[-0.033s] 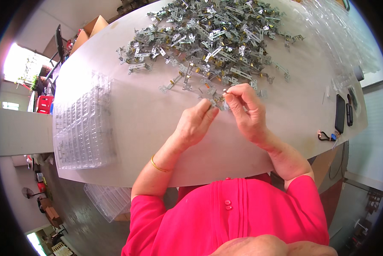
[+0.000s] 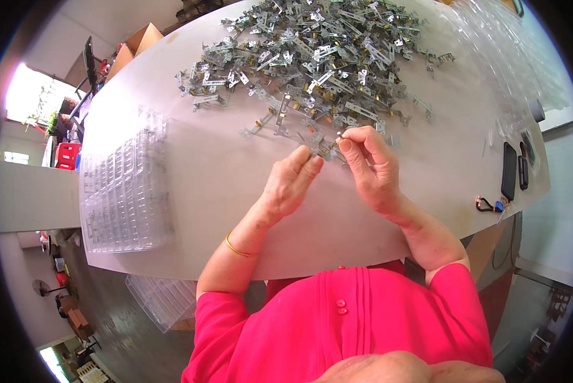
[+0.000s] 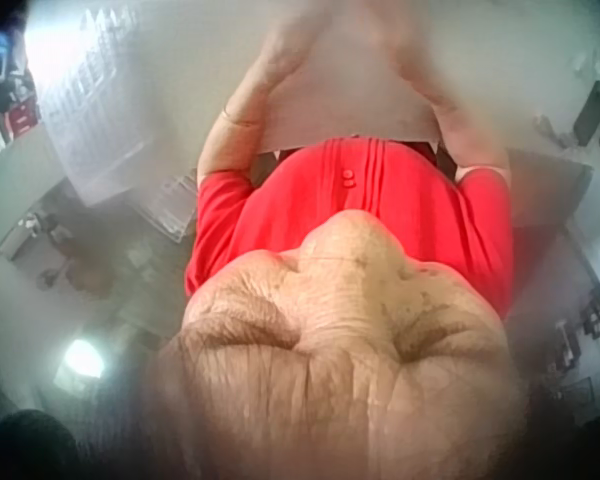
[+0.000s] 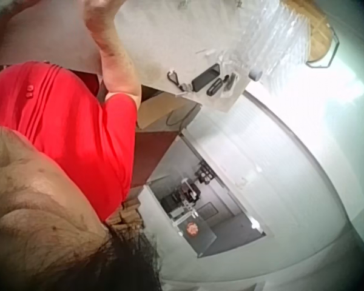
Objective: The person assembles metal brackets by attaching small metal pieces to each bracket by hand and placing the assembled brackets into a plastic tray.
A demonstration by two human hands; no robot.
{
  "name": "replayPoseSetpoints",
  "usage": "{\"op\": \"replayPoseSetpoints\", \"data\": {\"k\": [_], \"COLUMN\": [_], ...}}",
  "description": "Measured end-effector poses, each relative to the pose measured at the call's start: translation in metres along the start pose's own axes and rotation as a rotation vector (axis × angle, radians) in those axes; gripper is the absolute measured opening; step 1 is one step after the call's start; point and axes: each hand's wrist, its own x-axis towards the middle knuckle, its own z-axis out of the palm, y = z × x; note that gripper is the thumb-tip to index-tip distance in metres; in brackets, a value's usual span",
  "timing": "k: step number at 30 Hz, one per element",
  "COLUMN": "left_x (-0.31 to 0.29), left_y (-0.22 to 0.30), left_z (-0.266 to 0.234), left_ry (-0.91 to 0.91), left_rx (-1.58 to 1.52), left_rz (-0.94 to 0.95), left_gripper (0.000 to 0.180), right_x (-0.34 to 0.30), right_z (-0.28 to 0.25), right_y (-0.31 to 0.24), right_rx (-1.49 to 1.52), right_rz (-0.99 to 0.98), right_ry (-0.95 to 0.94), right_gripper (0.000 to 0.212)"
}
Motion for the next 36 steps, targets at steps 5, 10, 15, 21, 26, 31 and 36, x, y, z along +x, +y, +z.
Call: {"op": "replayPoseSetpoints", "data": {"k": [5,10,15,21,26,31,36], "left_x": [0.002,0.004,0.003,0.000,-0.001,-0.001,-0.001], "left_y": [-0.009,-0.009,-0.009,-0.014,-0.011,-0.011,-0.004], "left_z": [-0.016,-0.015,-0.014,-0.013,-0.015,-0.011,-0.013], "left_ry": [-0.061,-0.067,-0.076,-0.076,-0.055,-0.073,-0.094], "left_rx": [-0.708,-0.803,-0.765,-0.696,-0.533,-0.166,-0.083], "left_rz": [-0.394,-0.406,-0.375,-0.356,-0.303,-0.130,-0.021], "left_gripper": [0.039,0.042,0.041,0.039,0.037,0.031,0.022], "right_x": [-0.002,-0.004,-0.005,-0.003,-0.002,0.000,0.005], "right_z": [0.002,0.002,0.004,0.002,0.001,0.000,-0.005], "right_y": [-0.005,-0.005,-0.002,-0.007,-0.003,-0.009,-0.004], "right_rx": [0.039,-0.020,-0.016,-0.067,-0.072,0.030,0.434], "right_rz": [0.173,0.229,0.234,0.243,0.239,0.359,0.558], "right_ry": [-0.108,-0.151,-0.169,-0.175,-0.203,-0.242,-0.329], "right_gripper": [0.005,0.005,0.006,0.005,0.006,0.010,0.016]}}
